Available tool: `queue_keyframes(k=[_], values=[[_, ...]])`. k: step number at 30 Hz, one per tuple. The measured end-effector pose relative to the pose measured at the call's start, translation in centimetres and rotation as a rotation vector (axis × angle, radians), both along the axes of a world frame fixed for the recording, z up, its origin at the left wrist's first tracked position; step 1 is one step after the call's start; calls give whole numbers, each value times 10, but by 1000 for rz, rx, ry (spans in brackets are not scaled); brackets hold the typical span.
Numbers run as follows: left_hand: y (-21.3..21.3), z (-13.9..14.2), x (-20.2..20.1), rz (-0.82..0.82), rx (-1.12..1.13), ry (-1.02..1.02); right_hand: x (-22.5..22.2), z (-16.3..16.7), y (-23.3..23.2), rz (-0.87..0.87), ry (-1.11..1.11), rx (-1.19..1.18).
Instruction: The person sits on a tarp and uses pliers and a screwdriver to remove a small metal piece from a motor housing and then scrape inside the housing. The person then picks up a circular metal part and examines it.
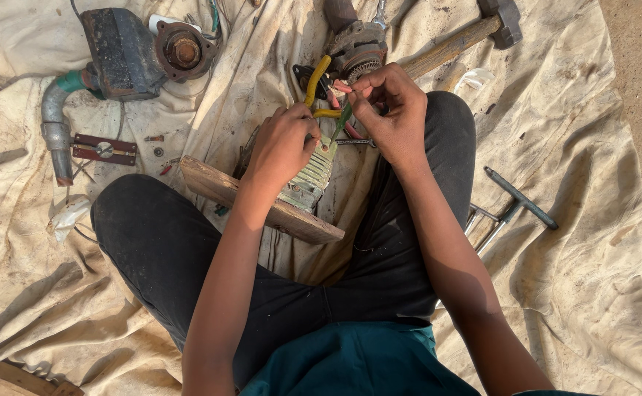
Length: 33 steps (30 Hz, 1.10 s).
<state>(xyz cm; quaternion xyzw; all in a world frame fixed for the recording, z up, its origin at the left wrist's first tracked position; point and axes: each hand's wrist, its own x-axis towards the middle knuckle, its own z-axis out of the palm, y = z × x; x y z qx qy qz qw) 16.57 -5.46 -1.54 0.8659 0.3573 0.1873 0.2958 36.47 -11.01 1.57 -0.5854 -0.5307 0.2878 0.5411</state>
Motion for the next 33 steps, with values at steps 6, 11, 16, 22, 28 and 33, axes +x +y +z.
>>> queue_keyframes(k=[6, 11, 16, 22, 28, 33], values=[[-4, -2, 3, 36, 123, 54, -1, 3, 0, -11, -3, -9], [-1, -1, -1, 1, -4, 50, -1, 3, 0, -41, -2, -38], [-6, 1, 5, 56, 111, 112, -2, 1, 1, -71, 0, -57], [-1, 0, -2, -5, -6, 11, -1, 0, 0, -93, -11, -79], [-5, -2, 0, -8, 70, 60, -1, 0, -1, -86, -6, -65], [-6, -1, 3, 8, 109, 64, -1, 1, -2, -85, 20, -65]])
